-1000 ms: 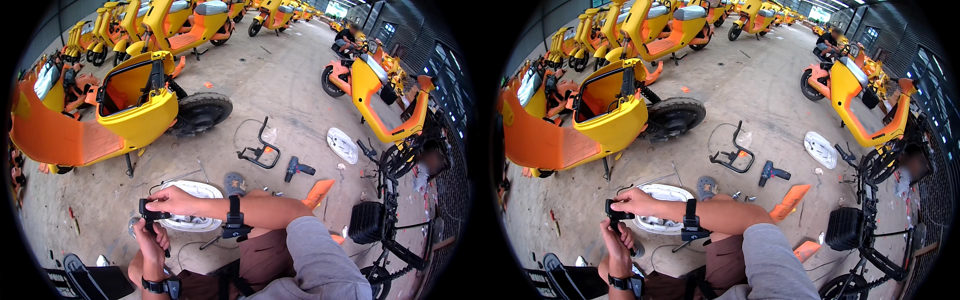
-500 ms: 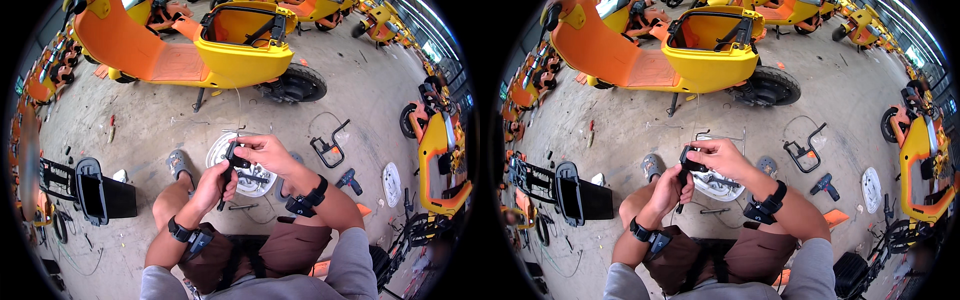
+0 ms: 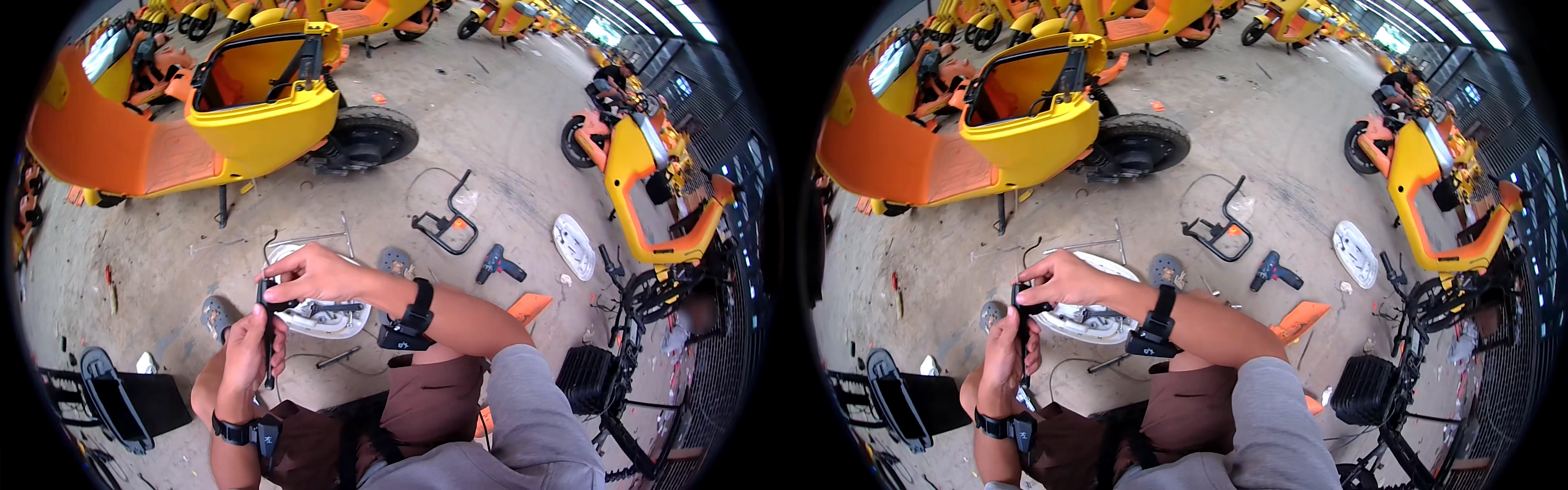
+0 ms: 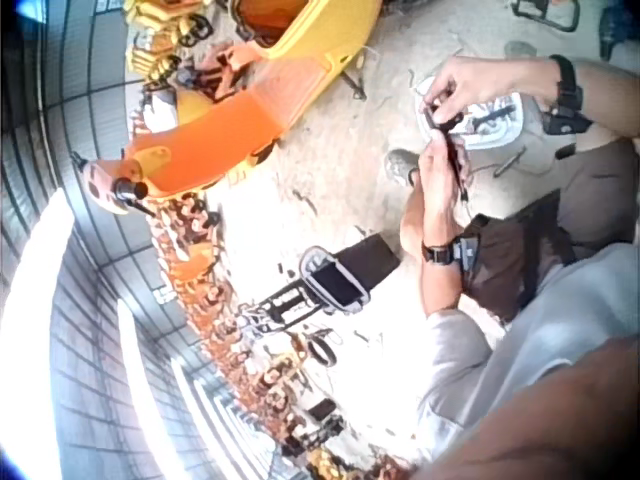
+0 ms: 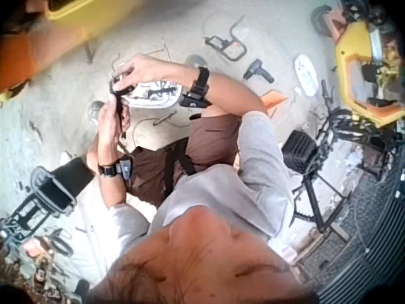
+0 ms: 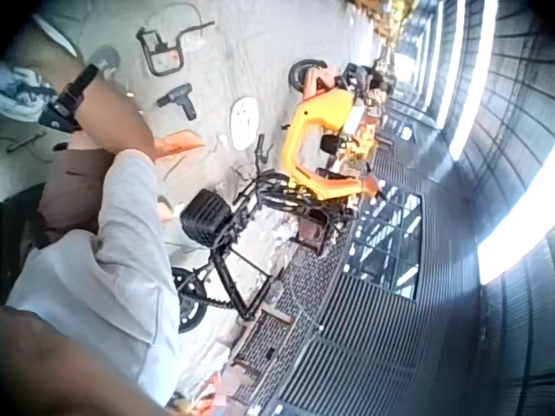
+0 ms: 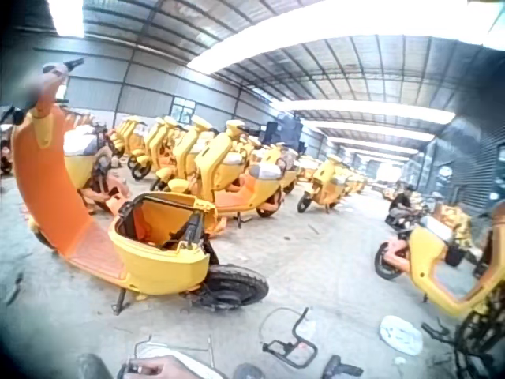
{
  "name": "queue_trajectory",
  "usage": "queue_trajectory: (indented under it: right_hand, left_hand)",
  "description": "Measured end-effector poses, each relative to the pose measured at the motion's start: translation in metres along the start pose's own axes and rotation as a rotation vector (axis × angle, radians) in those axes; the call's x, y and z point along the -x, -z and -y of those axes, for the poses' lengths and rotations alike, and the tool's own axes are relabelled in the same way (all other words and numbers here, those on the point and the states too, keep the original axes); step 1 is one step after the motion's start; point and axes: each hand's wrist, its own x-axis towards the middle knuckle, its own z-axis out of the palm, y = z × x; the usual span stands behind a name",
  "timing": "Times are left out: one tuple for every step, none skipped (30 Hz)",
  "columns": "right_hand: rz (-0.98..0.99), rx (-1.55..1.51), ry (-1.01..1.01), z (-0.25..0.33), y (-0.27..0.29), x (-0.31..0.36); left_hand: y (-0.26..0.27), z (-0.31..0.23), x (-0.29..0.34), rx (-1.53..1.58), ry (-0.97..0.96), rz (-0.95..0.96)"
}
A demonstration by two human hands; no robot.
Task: The person assembles a brake lever component for a scooter using pliers and an adjustable wrench while sitting in a workshop.
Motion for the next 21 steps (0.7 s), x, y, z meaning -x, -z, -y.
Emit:
queue_trajectory:
  right_hand:
    - [0.005, 0.009, 0.016, -0.002, -0.003, -0.004]
    - [-0.006, 0.019, -0.018, 0.003, -0.007, -0.004]
    - [-0.010, 0.009, 0.020, -0.003, -0.005, -0.004]
    - [-0.013, 0.002, 0.023, -0.005, -0.005, -0.004]
    - [-0.012, -0.003, 0.027, -0.005, -0.005, -0.002]
    - [-0.008, 0.012, 0.042, -0.002, -0.004, 0.001]
    - [-0.012, 0.020, 0.042, -0.001, -0.003, 0.003]
    - [-0.013, 0.029, 0.042, 0.000, -0.002, 0.006]
    - [-0.012, 0.045, 0.046, 0.002, 0.000, 0.005]
    - [-0.007, 0.074, 0.020, -0.002, 0.001, 0.004]
    - [-0.033, 0.110, 0.030, -0.004, -0.002, 0.005]
    - [-0.043, 0.148, 0.043, -0.006, -0.004, 0.005]
    - [-0.054, 0.187, 0.057, -0.007, -0.004, 0.004]
    - [-0.050, 0.202, 0.064, -0.006, -0.003, 0.003]
    - [-0.047, 0.216, 0.070, -0.005, -0.002, 0.003]
    - [-0.044, 0.229, 0.075, -0.005, -0.002, 0.003]
    - [-0.044, 0.220, 0.068, -0.004, -0.003, 0.003]
    - [-0.042, 0.214, 0.061, -0.002, -0.004, 0.004]
    - [-0.040, 0.207, 0.054, -0.001, -0.004, 0.004]
    - [-0.032, 0.206, 0.061, -0.002, -0.004, 0.003]
    - [-0.026, 0.206, 0.065, -0.004, -0.004, 0.003]
  left_hand:
    - [0.000, -0.001, 0.002, -0.033, -0.006, -0.056]
    - [0.004, 0.000, 0.004, -0.045, -0.009, -0.086]
    - [0.001, 0.000, 0.003, -0.058, -0.005, -0.099]
    - [0.002, 0.001, 0.003, -0.065, -0.004, -0.092]
    - [0.001, 0.002, 0.002, -0.070, -0.006, -0.088]
    - [0.001, 0.002, 0.001, -0.079, -0.008, -0.082]
    - [-0.001, 0.002, 0.000, -0.087, -0.011, -0.078]
    - [-0.002, 0.002, 0.001, -0.092, -0.017, -0.077]
    - [-0.002, 0.001, 0.000, -0.092, 0.003, -0.077]
    - [-0.003, 0.000, 0.000, -0.091, 0.021, -0.077]
    - [-0.003, -0.001, 0.000, -0.089, 0.040, -0.078]
    - [-0.003, -0.001, 0.000, -0.102, 0.044, -0.085]
    - [-0.002, -0.001, -0.002, -0.107, 0.035, -0.092]
    - [-0.001, 0.000, -0.005, -0.112, 0.027, -0.099]
    - [0.000, 0.002, -0.006, -0.118, 0.021, -0.105]
    - [0.001, 0.003, -0.007, -0.107, 0.018, -0.093]
    - [0.002, 0.003, -0.007, -0.095, 0.017, -0.081]
    - [0.002, 0.004, -0.008, -0.082, 0.012, -0.068]
    - [0.003, 0.009, -0.011, -0.104, -0.030, -0.091]
    - [0.004, 0.016, -0.016, -0.126, -0.071, -0.113]
    - [0.004, 0.020, -0.019, -0.147, -0.111, -0.133]
